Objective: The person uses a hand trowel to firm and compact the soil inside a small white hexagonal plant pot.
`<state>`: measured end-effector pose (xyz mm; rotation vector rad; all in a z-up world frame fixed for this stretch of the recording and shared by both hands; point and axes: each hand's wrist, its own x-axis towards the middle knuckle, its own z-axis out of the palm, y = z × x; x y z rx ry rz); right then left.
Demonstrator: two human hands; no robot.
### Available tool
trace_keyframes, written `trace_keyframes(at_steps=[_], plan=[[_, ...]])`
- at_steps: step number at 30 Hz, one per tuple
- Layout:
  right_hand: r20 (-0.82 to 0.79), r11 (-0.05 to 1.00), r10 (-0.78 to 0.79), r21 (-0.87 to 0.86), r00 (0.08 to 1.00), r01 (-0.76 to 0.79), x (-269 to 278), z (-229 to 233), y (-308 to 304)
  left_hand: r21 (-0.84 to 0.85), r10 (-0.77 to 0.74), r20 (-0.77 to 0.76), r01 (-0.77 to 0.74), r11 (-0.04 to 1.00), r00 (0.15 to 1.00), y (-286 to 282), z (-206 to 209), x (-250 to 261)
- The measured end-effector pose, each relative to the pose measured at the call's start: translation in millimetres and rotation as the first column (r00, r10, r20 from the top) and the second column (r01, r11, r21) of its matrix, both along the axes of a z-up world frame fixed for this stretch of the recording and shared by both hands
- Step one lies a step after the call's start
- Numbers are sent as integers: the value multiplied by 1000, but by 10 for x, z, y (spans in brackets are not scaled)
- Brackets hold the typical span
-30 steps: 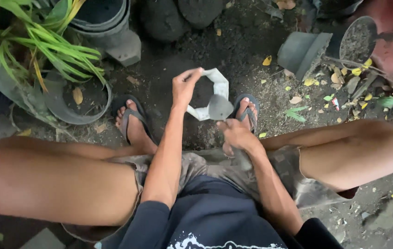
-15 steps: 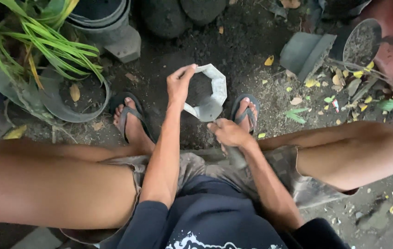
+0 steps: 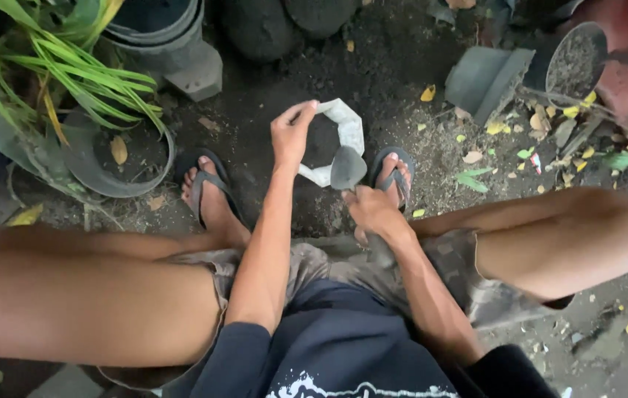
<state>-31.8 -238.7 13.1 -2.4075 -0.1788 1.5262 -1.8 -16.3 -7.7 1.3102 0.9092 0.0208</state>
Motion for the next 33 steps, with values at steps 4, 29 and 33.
trace_keyframes(at_steps=[4,29,33], plan=[[27,998,57,-9,998,-56,43,-135,61,66,22,35,-24,998,999,-83,-22,23],[-14,992,-112,55,994,113,-10,41,-109,41,-81,61,78,996,995,100,33,-119],[29,999,-15,-42,999,16,-65,11,62,36,-43,27,42,998,999,127,77,-109]])
